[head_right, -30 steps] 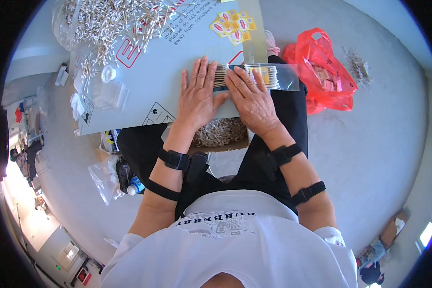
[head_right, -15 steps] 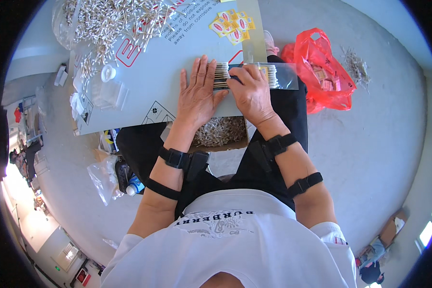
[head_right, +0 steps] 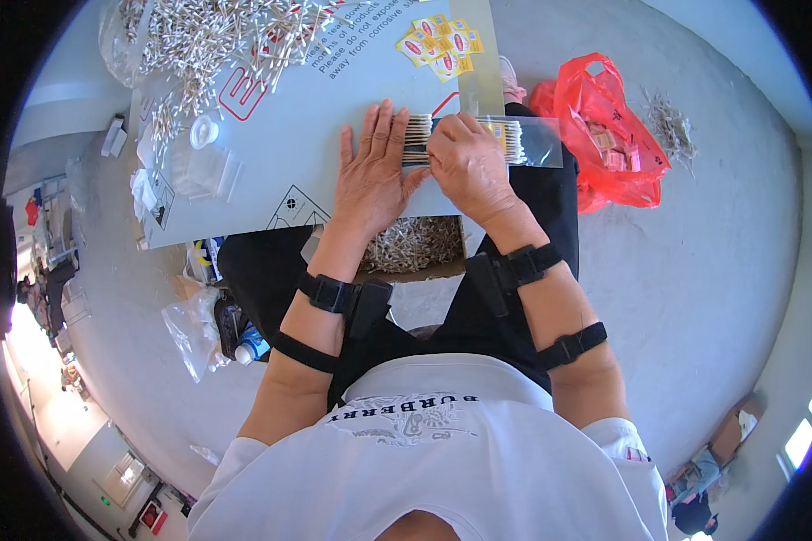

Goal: The person is manually packaging cotton swabs into small plastic packets and then organizing them into a row on a guide.

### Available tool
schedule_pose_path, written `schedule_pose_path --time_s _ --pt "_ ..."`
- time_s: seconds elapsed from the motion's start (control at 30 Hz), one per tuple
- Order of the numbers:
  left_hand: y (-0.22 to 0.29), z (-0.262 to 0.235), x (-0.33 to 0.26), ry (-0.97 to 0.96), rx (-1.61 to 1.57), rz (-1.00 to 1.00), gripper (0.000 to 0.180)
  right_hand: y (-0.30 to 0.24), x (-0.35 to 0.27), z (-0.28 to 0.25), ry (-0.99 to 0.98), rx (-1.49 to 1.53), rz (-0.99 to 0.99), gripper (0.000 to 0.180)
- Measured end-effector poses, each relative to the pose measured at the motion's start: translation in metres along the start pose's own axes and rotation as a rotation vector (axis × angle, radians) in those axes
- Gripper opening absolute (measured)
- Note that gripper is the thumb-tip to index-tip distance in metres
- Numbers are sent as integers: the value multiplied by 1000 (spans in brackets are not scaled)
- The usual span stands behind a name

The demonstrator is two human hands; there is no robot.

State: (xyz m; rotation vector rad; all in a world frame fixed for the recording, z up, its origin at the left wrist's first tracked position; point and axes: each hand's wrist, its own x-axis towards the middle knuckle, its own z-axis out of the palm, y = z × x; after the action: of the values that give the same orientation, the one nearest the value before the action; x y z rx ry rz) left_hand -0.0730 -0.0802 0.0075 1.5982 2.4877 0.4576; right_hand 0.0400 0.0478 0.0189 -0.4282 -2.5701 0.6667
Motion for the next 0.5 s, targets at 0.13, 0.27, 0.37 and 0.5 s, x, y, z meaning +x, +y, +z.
schedule_pose_path --time_s 0.13,0.27,0.37,0.5 --pt "1 0 0 11 -18 2 81 -1 -3 1 -6 -10 0 12" --pt "0 1 -1 2 2 18 81 -3 3 4 -31 118 419 19" --pt "-2 1 -1 19 11 25 81 -4 20 -4 -172 48 520 21" --pt "-1 0 -1 34 -5 25 80 5 13 -9 -194 152 383 40"
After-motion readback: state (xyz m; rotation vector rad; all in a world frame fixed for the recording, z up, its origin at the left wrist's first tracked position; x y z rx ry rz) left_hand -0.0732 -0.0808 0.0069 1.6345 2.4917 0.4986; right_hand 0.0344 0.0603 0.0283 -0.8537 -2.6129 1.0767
